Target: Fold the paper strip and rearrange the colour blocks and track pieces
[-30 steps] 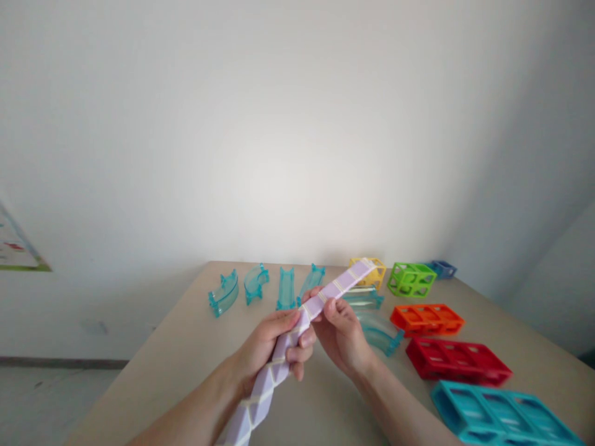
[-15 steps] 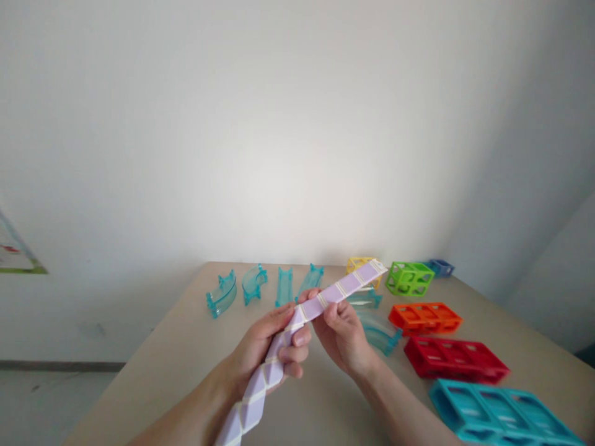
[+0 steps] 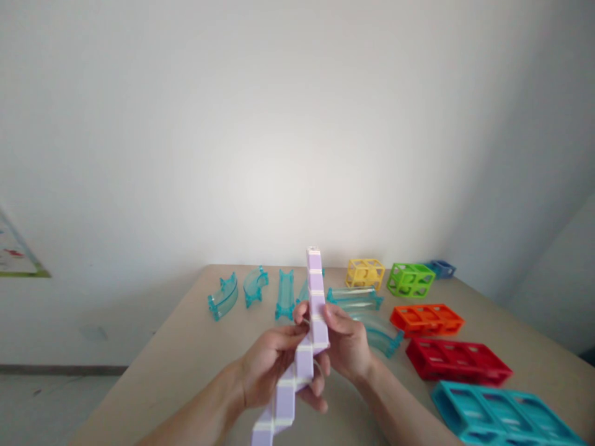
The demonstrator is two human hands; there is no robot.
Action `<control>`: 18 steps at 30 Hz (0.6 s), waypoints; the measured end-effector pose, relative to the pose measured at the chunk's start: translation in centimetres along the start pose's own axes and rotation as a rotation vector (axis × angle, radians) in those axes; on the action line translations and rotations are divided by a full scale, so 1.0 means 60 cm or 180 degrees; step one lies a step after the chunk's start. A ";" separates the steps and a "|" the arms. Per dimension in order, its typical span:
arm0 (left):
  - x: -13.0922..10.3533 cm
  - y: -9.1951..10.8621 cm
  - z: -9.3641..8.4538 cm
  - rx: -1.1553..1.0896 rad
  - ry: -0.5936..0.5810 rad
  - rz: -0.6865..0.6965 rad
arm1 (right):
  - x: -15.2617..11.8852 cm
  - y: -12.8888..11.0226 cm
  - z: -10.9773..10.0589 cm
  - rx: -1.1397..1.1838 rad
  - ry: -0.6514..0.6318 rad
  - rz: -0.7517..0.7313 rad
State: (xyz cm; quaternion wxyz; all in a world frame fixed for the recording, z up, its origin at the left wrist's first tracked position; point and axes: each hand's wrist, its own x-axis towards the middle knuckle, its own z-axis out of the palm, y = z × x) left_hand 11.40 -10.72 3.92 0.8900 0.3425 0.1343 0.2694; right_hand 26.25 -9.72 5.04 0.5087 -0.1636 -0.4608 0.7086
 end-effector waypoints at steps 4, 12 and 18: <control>0.002 -0.002 -0.001 0.0188 0.0054 0.0136 | 0.005 0.011 -0.009 0.0259 0.0130 0.0277; 0.003 -0.008 0.003 0.0341 -0.0274 0.0442 | 0.009 0.019 -0.009 0.0466 0.0053 -0.0014; 0.005 0.003 0.003 0.0213 0.0050 0.0784 | 0.010 0.014 0.000 0.0670 0.0278 -0.0490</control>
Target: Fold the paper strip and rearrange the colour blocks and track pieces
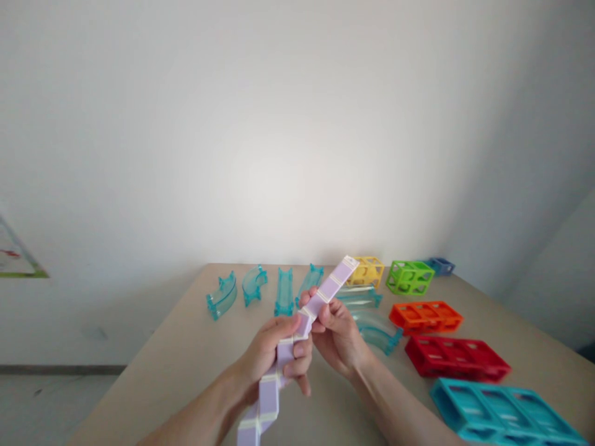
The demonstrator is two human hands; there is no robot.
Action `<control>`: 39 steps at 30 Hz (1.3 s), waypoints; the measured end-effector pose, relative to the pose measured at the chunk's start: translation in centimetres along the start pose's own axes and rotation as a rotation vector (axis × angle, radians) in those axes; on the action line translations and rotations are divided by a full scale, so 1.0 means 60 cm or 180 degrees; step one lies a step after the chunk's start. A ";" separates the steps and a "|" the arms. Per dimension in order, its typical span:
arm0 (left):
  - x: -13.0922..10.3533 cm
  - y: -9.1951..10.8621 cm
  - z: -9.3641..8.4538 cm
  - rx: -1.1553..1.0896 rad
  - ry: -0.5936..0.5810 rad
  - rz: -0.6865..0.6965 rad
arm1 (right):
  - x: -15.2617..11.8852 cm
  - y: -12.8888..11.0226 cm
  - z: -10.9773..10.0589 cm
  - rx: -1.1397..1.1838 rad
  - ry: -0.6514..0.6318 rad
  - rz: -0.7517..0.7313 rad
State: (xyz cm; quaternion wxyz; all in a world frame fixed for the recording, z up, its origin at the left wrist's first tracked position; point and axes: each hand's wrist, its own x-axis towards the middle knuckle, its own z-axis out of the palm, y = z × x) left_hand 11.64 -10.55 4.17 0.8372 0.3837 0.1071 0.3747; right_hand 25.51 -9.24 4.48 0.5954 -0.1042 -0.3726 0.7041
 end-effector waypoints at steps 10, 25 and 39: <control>0.002 0.008 0.001 0.0123 0.0325 0.0217 | 0.006 -0.004 -0.006 -0.0664 -0.0089 -0.0488; 0.003 0.013 0.006 0.0277 0.0849 0.0261 | 0.009 0.007 -0.040 -0.1387 -0.0042 -0.0769; 0.004 0.001 0.005 0.0459 0.0818 0.0134 | 0.012 0.000 -0.029 -0.1479 0.0482 -0.0310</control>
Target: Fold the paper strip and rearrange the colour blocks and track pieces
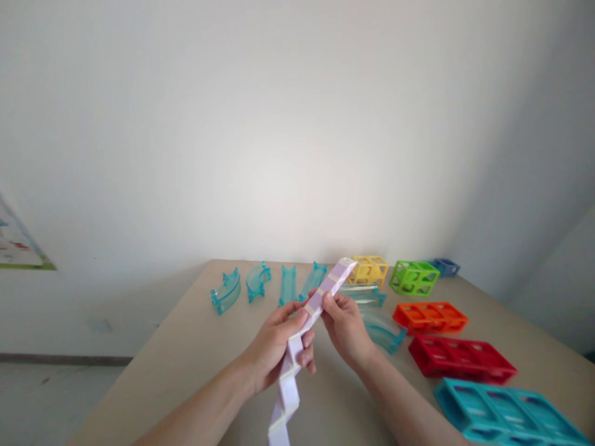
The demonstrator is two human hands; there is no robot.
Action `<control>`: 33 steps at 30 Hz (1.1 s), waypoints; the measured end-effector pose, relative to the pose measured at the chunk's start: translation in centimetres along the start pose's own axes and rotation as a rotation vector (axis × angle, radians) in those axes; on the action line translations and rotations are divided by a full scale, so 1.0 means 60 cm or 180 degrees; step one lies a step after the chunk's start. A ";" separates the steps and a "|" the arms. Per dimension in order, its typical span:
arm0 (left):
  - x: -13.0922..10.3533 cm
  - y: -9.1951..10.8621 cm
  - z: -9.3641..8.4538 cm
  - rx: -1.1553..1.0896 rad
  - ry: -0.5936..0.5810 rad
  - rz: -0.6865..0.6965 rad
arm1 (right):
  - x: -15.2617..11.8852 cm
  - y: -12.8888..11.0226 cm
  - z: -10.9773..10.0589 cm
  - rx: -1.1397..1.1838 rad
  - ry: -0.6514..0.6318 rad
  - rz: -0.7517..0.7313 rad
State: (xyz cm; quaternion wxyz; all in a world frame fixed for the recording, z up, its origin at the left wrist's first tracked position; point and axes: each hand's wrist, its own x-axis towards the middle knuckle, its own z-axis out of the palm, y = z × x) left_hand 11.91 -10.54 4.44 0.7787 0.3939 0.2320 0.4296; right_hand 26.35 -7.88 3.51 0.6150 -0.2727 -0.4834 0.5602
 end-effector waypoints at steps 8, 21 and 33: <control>0.009 -0.005 -0.012 -0.0425 -0.0075 -0.0422 | 0.000 -0.006 0.006 0.0545 0.0239 0.0173; 0.009 -0.012 -0.016 -0.0502 -0.0175 -0.0074 | -0.008 0.001 0.007 0.0368 -0.0201 -0.0001; -0.001 -0.002 -0.009 -0.0596 -0.0738 -0.1260 | -0.014 -0.006 0.012 0.0557 -0.0766 0.0230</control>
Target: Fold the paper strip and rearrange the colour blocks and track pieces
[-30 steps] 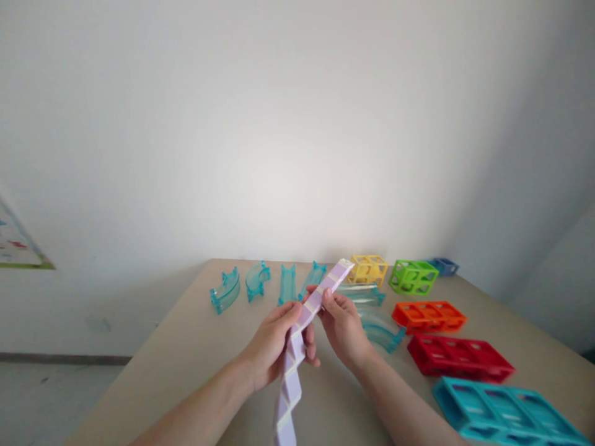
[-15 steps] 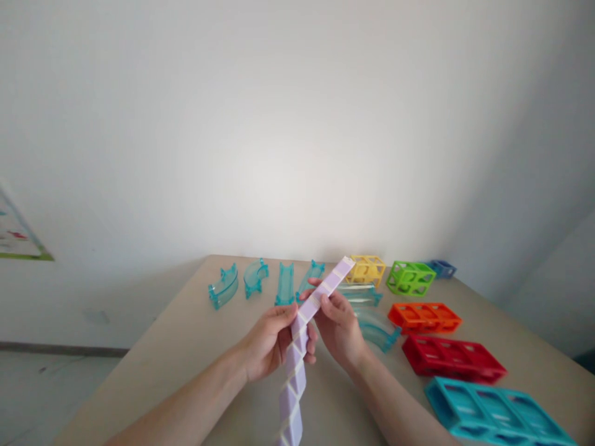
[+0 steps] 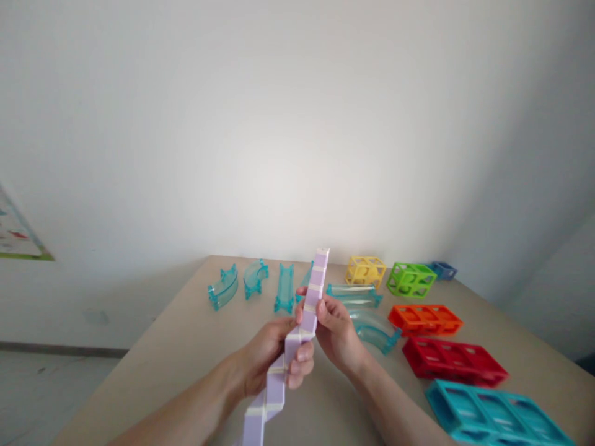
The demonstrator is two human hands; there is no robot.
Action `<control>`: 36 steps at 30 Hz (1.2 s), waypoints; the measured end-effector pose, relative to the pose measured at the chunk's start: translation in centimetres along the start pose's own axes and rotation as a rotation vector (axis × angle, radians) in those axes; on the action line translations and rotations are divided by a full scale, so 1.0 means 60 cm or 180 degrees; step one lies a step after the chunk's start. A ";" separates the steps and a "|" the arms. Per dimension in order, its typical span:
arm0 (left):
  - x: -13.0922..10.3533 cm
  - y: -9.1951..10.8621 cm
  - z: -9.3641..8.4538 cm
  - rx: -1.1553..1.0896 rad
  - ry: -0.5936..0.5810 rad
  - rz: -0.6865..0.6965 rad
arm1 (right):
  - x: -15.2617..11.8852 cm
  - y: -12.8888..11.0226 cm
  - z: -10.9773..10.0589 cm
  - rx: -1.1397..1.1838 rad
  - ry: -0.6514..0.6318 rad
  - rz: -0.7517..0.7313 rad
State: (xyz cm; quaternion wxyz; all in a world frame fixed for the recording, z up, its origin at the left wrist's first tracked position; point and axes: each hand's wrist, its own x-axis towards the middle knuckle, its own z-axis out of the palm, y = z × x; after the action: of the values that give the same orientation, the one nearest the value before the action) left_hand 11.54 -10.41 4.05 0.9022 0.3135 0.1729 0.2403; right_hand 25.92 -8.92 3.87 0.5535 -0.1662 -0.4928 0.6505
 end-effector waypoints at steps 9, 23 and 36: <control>0.007 -0.011 -0.019 0.0198 0.0119 0.0493 | 0.003 -0.005 -0.001 0.0389 0.0450 0.0039; 0.004 0.006 -0.011 0.0296 0.0456 0.1258 | 0.004 0.009 0.001 -0.0099 0.0524 -0.0623; -0.007 0.008 -0.001 0.0401 0.0138 0.0721 | -0.001 0.004 -0.008 -0.0260 0.0375 -0.0306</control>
State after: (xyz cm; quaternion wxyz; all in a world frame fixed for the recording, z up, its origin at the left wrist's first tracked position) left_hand 11.02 -10.25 4.39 0.8439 0.3818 0.1707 0.3360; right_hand 26.14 -8.73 3.44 0.6049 -0.2028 -0.4929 0.5917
